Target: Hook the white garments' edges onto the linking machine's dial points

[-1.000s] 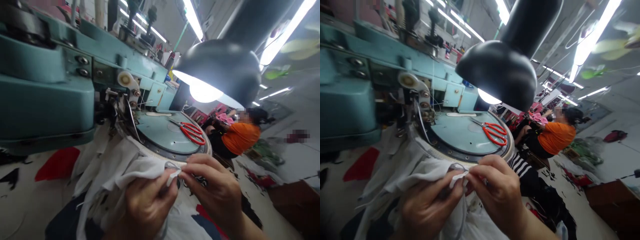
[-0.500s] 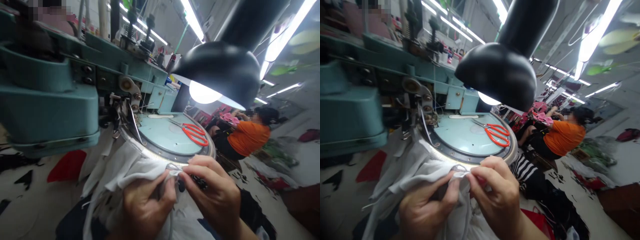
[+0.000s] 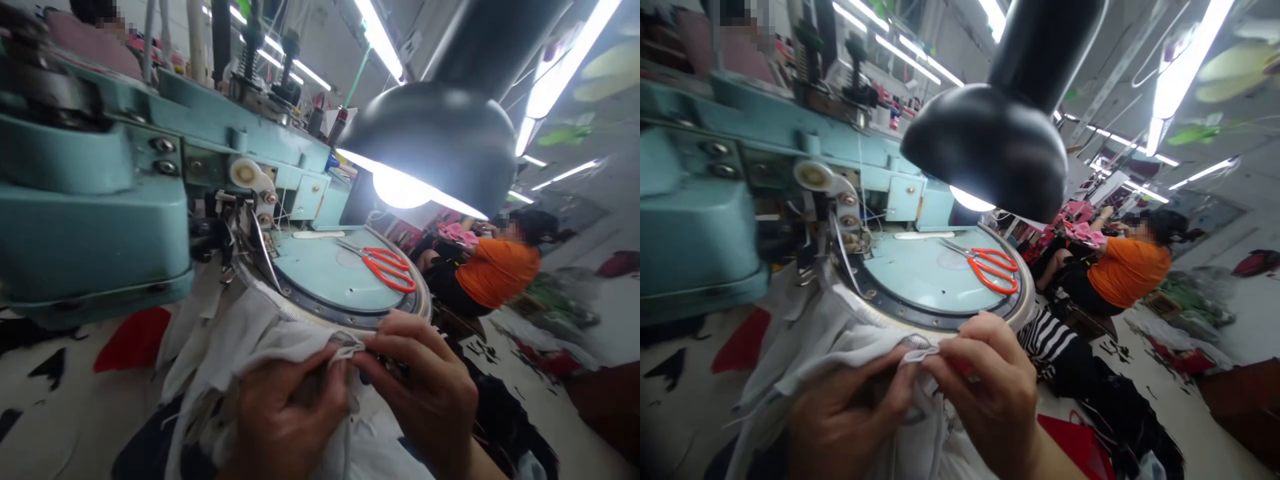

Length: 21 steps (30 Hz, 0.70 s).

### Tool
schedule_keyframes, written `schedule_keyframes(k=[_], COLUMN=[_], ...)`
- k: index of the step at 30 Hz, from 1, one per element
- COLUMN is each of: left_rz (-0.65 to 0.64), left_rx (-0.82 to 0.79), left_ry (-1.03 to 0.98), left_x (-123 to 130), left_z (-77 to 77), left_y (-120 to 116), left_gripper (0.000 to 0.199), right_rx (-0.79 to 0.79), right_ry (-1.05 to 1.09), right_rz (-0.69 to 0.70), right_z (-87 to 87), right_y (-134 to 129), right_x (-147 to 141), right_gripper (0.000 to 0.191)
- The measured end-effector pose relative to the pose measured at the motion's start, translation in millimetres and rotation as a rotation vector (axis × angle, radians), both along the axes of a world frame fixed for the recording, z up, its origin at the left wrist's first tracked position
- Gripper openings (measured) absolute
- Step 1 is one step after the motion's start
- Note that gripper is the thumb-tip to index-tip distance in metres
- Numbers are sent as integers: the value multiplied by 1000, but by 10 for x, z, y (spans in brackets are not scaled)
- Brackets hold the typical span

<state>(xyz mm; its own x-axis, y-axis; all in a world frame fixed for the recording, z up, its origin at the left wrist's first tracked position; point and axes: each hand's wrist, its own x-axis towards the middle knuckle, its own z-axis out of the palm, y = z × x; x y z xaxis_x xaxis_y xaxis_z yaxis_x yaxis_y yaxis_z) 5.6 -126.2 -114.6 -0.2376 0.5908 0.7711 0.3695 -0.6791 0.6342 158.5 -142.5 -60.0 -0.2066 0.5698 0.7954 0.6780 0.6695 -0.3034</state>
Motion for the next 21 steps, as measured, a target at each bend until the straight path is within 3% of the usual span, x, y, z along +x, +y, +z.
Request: schedule_keyframes(k=[7, 21], left_rz=[-50, 4], left_rx=[45, 42], left_ry=[49, 25], left_x=[-40, 17], left_z=[-3, -63], left_y=[-42, -13], left_gripper=[11, 6], right_rx=[-6, 49], right_ry=[-6, 11], right_rz=[22, -41], right_z=[-3, -62], right_y=[-7, 8], right_x=[26, -19], right_gripper=[18, 17])
